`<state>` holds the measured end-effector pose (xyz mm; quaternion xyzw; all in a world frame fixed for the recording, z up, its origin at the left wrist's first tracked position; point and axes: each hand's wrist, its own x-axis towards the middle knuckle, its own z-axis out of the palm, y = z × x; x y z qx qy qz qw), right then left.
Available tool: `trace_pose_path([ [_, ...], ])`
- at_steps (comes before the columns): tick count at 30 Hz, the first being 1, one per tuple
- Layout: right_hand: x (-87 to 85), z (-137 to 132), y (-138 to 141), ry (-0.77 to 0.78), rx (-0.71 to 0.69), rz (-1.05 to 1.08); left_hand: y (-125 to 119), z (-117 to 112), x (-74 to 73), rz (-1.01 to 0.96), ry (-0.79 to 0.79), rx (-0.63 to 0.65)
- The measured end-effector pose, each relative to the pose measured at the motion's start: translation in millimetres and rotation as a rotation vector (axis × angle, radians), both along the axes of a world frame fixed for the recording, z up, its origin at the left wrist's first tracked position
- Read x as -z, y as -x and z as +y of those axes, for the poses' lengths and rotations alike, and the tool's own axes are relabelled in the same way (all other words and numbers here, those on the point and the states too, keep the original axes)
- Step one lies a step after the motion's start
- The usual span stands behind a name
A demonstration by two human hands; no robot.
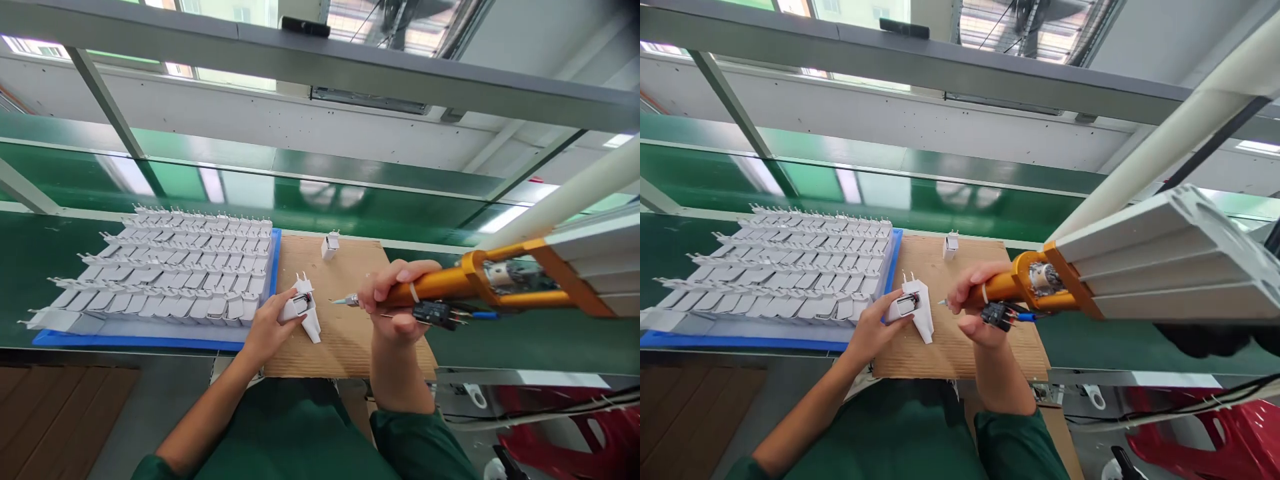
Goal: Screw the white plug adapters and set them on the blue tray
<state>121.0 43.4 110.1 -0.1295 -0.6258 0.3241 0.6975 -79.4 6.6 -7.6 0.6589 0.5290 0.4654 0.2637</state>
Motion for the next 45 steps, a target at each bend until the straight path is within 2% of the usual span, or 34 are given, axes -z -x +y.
trace_pose_path([
  [4,-5.3,-4,15,-0.068,-0.100,0.036,-2,-1,-3.9,0.029,-0.027,0.035],
  [7,-6.1,-6,19,-0.054,-0.167,0.066,-5,-2,-9.5,0.030,-0.070,0.052],
  [12,-5.2,-8,19,-0.029,-0.129,0.067,-10,-5,-18.5,0.031,-0.102,0.077],
  [20,-4.0,-7,16,-0.027,-0.149,0.041,-13,-5,-29.4,0.047,-0.119,0.095],
  [28,2.1,-7,13,0.025,-0.056,0.012,-11,-5,-30.5,0.067,-0.156,0.097],
  [36,2.4,-6,13,-0.001,-0.106,0.006,-10,-6,-31.3,0.061,-0.148,0.109],
  [45,5.8,-6,13,0.019,-0.041,-0.022,-9,-7,-31.2,0.045,-0.125,0.101],
])
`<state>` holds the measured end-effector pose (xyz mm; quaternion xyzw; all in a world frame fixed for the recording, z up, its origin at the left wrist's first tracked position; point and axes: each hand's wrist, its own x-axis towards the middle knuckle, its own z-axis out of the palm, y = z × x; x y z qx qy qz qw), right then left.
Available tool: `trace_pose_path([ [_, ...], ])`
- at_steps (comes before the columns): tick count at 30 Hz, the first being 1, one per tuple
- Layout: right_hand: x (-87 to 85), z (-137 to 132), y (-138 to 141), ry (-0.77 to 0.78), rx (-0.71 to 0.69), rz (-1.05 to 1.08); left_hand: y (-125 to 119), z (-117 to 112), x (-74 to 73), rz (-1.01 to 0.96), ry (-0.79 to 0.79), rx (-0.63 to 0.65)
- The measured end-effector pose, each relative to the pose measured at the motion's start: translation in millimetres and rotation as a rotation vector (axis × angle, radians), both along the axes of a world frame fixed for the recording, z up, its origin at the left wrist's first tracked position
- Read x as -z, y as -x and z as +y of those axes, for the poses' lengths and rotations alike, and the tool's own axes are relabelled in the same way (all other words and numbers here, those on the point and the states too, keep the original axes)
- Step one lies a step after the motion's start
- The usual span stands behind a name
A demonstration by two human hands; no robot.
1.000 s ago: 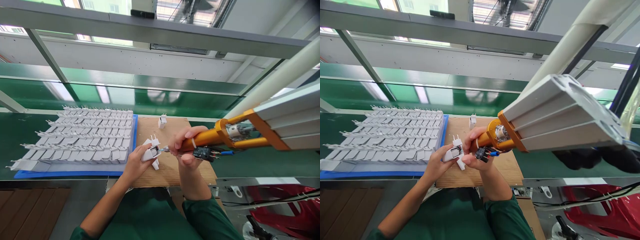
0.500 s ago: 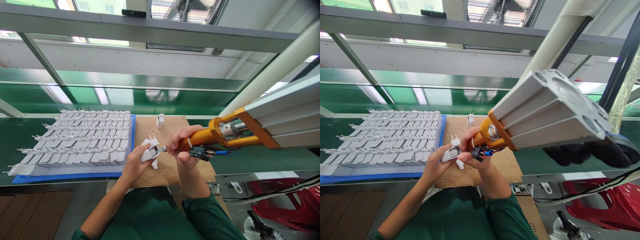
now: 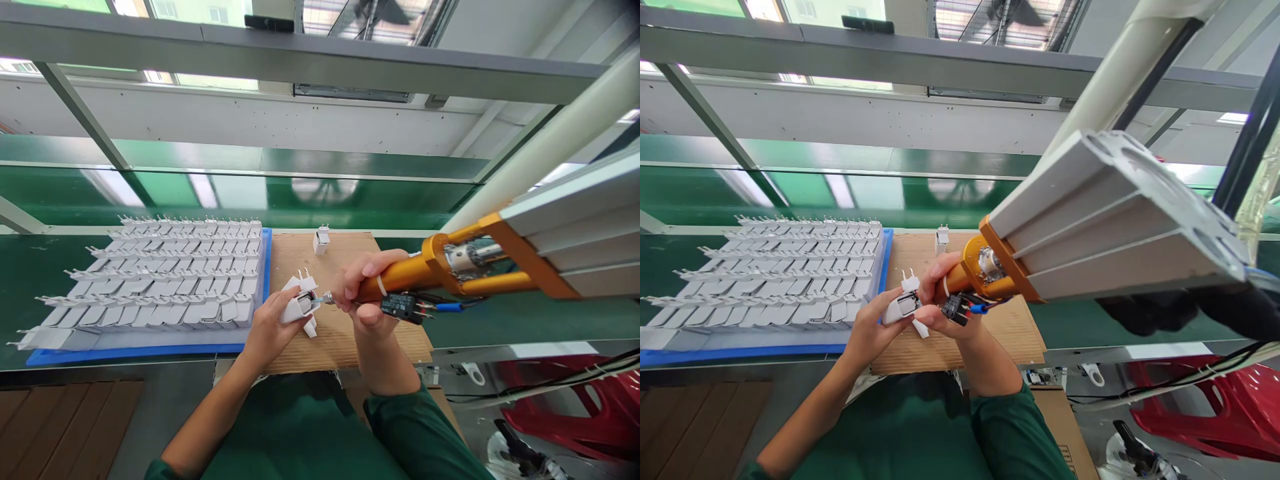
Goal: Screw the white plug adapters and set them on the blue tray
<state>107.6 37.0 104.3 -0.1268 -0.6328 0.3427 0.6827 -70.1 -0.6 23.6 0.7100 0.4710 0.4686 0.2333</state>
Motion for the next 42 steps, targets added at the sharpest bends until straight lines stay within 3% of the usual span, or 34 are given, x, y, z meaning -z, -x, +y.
trace_pose_path([
  [4,0.0,-1,0,0.026,0.035,-0.009,0,0,0.8,-0.002,0.005,0.003],
  [17,-6.1,-4,2,0.011,-0.029,0.040,0,-1,1.5,-0.009,-0.016,-0.002],
  [24,-12.3,-2,8,-0.074,-0.062,0.064,0,-1,4.2,-0.073,0.037,-0.004],
  [28,-11.9,-2,9,-0.091,-0.098,0.087,-4,0,14.2,-0.235,0.224,0.004],
  [33,-13.3,-4,17,-0.141,-0.172,0.152,-20,2,27.2,-0.656,0.445,0.175],
  [42,-20.7,-8,26,-0.099,-0.105,0.140,-38,1,16.9,-0.873,0.486,0.234],
])
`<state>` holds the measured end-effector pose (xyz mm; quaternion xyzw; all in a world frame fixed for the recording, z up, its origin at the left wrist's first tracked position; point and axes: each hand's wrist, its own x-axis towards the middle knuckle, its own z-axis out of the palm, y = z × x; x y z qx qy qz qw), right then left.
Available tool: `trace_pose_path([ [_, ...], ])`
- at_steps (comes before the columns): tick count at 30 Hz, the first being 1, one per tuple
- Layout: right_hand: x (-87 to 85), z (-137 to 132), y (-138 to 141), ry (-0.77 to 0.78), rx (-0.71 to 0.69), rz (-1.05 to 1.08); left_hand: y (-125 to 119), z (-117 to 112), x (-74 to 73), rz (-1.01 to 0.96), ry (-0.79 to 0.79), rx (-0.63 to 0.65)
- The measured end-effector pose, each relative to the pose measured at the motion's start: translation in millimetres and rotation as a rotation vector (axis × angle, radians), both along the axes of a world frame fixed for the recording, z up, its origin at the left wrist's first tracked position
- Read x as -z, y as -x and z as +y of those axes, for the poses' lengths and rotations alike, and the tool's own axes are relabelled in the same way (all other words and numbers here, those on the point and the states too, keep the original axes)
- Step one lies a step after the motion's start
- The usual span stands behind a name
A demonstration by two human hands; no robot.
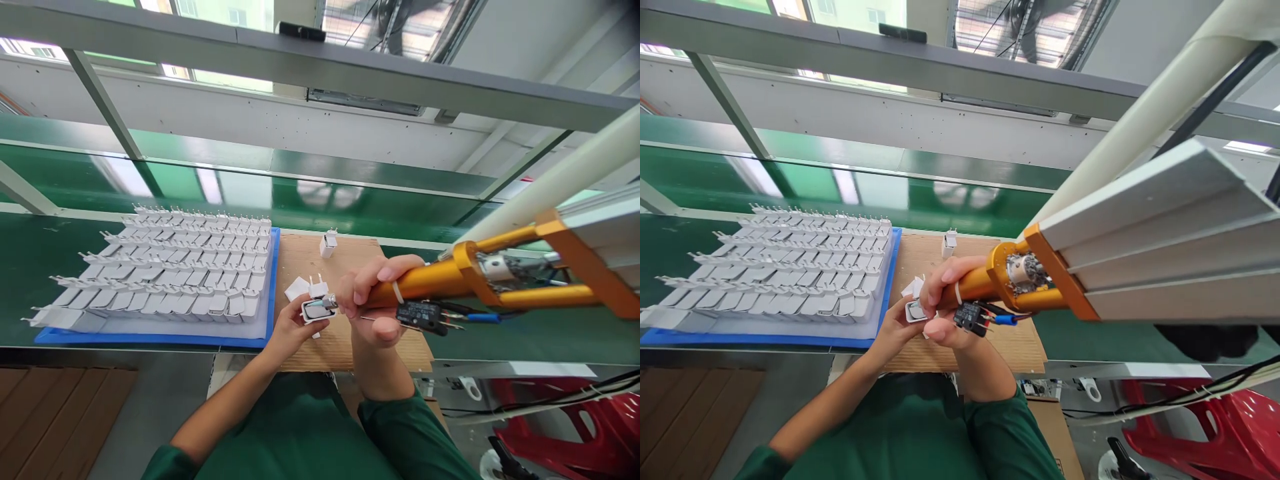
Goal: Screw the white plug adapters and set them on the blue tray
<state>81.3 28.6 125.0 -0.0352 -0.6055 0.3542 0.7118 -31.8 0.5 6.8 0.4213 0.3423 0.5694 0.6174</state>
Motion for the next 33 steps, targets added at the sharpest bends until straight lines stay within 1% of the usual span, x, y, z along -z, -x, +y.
trace_pose_path([
  [7,-3.5,-3.6,1.1,0.010,0.014,-0.013,-6.5,0.7,-3.1,-0.081,0.008,0.009],
  [17,-2.8,-7.2,-1.6,0.042,0.018,-0.013,-7.6,0.6,-3.8,-0.118,0.002,0.021],
  [21,-0.3,-7.4,-3.2,0.047,0.041,-0.022,-7.6,0.9,-2.7,-0.095,0.000,0.023],
  [27,-2.0,-9.0,-3.8,0.080,0.062,-0.039,-7.9,0.5,-1.7,-0.079,-0.008,0.015],
  [33,-1.6,-7.9,-1.0,0.053,0.052,-0.001,-7.6,-0.4,-1.7,-0.073,0.007,0.014],
])
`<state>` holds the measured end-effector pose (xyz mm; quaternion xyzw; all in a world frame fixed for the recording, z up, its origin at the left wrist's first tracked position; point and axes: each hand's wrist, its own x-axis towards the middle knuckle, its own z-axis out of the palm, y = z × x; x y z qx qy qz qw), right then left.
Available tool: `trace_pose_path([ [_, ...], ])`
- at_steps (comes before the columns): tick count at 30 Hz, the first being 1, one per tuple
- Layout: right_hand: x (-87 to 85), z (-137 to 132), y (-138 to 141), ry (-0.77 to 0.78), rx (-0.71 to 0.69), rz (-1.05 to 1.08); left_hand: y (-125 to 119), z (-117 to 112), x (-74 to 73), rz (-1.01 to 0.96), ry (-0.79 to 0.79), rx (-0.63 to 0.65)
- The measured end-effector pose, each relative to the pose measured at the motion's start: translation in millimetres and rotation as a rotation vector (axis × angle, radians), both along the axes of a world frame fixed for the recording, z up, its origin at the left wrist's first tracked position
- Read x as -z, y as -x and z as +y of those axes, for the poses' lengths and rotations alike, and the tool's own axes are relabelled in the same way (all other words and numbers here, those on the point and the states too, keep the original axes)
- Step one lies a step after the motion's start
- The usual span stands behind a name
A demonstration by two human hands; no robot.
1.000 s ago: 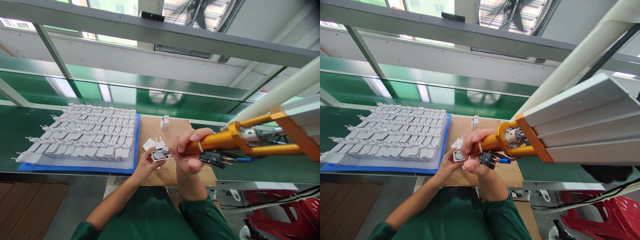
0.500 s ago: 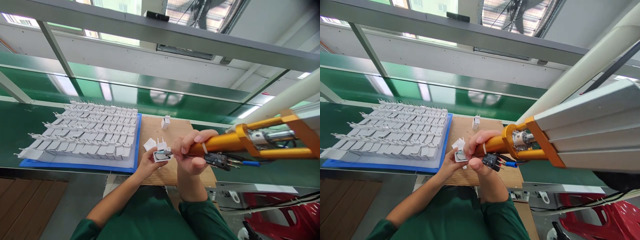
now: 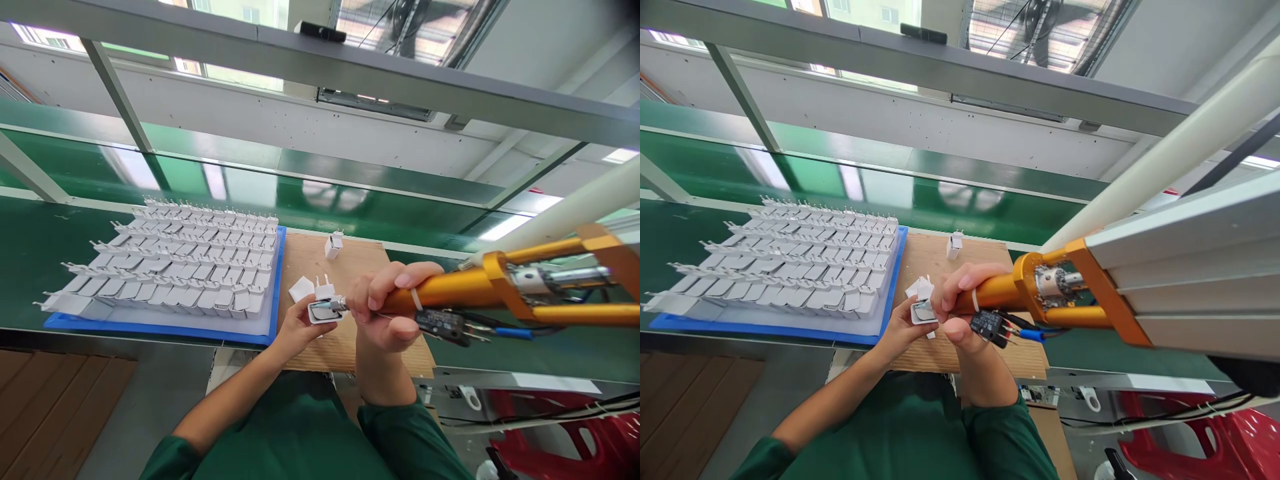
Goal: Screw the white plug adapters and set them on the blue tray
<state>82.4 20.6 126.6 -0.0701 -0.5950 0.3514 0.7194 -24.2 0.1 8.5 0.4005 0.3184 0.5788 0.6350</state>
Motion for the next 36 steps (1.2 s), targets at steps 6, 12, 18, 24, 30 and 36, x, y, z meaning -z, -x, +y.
trace_pose_path([
  [6,0.5,-1,-2,0.018,0.017,-0.016,0,0,1.8,0.003,0.007,-0.006],
  [12,1.5,0,-3,-0.005,-0.016,-0.009,2,-1,0.9,0.020,0.017,-0.011],
  [18,0.1,-1,-3,0.020,0.003,-0.022,3,-2,0.9,0.024,0.025,-0.027],
  [24,2.0,1,-4,0.015,0.017,-0.016,5,-2,-0.8,0.026,0.026,-0.026],
  [30,6.0,5,-5,-0.019,0.038,-0.016,7,-3,-0.2,0.056,0.035,-0.012],
  [36,8.3,7,-14,-0.025,0.009,-0.027,15,-3,8.4,0.088,0.063,-0.004],
])
